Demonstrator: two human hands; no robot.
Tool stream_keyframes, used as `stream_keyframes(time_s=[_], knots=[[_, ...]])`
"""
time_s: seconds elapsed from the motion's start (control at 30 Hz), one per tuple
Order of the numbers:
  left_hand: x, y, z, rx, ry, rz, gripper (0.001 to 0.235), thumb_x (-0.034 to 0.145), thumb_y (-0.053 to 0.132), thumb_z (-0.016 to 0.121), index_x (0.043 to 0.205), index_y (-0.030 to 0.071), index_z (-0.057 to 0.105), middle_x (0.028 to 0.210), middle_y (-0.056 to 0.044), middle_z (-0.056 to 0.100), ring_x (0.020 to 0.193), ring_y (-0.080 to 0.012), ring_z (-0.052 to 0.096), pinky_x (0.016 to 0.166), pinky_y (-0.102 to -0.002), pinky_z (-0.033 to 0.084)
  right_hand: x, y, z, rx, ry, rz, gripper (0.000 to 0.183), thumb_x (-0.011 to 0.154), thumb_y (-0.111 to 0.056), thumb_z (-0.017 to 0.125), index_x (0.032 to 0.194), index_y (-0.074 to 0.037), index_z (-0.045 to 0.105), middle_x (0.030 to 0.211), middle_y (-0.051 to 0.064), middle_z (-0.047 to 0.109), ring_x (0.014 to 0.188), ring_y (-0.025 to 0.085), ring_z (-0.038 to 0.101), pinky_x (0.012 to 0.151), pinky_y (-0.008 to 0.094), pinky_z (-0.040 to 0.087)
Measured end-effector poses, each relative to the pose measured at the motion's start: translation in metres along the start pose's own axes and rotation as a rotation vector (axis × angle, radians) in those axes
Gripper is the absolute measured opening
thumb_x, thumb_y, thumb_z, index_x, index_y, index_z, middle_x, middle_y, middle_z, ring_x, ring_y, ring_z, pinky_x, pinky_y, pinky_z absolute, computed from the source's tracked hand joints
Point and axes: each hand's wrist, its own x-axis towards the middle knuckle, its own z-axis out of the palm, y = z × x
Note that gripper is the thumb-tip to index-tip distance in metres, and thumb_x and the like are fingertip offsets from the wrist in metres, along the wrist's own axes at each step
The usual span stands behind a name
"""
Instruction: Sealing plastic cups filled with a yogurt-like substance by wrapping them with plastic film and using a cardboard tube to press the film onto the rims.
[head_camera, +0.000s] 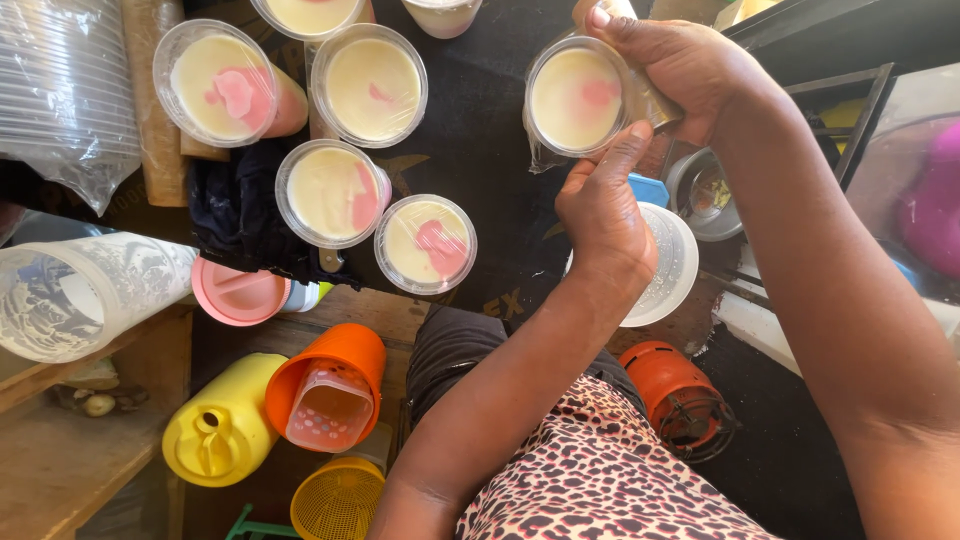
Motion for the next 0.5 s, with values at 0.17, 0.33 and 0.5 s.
stream_keyframes(time_s=[0.17, 0.33, 0.5], knots=[[0.015, -0.022, -0.018, 0.005, -0.081, 0.091, 0.020, 0.072, 0.013, 0.087, 0.087, 0.010, 0.074, 0.089, -0.004, 0.076, 0.086, -0.0158, 0.069, 0.077, -0.031, 0.053, 0.000, 0.002, 0.001, -0.004, 0.036, -0.034, 0.033, 0.093, -0.048, 0.077, 0.105, -0.017, 0.072, 0.089, -0.004, 0.073, 0.073, 0.010, 0.070, 0.063, 0.030, 0.061], [0.059, -0.049, -0.050, -0.020, -0.120, 0.306, 0.022, 0.071, 0.007, 0.087, 0.087, 0.009, 0.071, 0.091, -0.005, 0.077, 0.092, -0.0151, 0.070, 0.097, -0.031, 0.054, 0.014, 0.009, -0.007, 0.080, 0.010, -0.009, 0.032, 0.093, -0.045, 0.079, 0.105, -0.016, 0.072, 0.093, -0.002, 0.075, 0.079, 0.012, 0.073, 0.073, 0.034, 0.065], [0.054, -0.028, -0.071, -0.018, -0.374, 0.307, 0.041, 0.078, -0.002, 0.081, 0.114, 0.007, 0.065, 0.108, -0.006, 0.072, 0.106, -0.0163, 0.067, 0.092, -0.030, 0.053, 0.013, 0.012, -0.007, 0.034, -0.021, -0.082, 0.040, 0.090, -0.048, 0.080, 0.104, -0.012, 0.070, 0.086, 0.000, 0.073, 0.069, 0.012, 0.071, 0.059, 0.031, 0.061]])
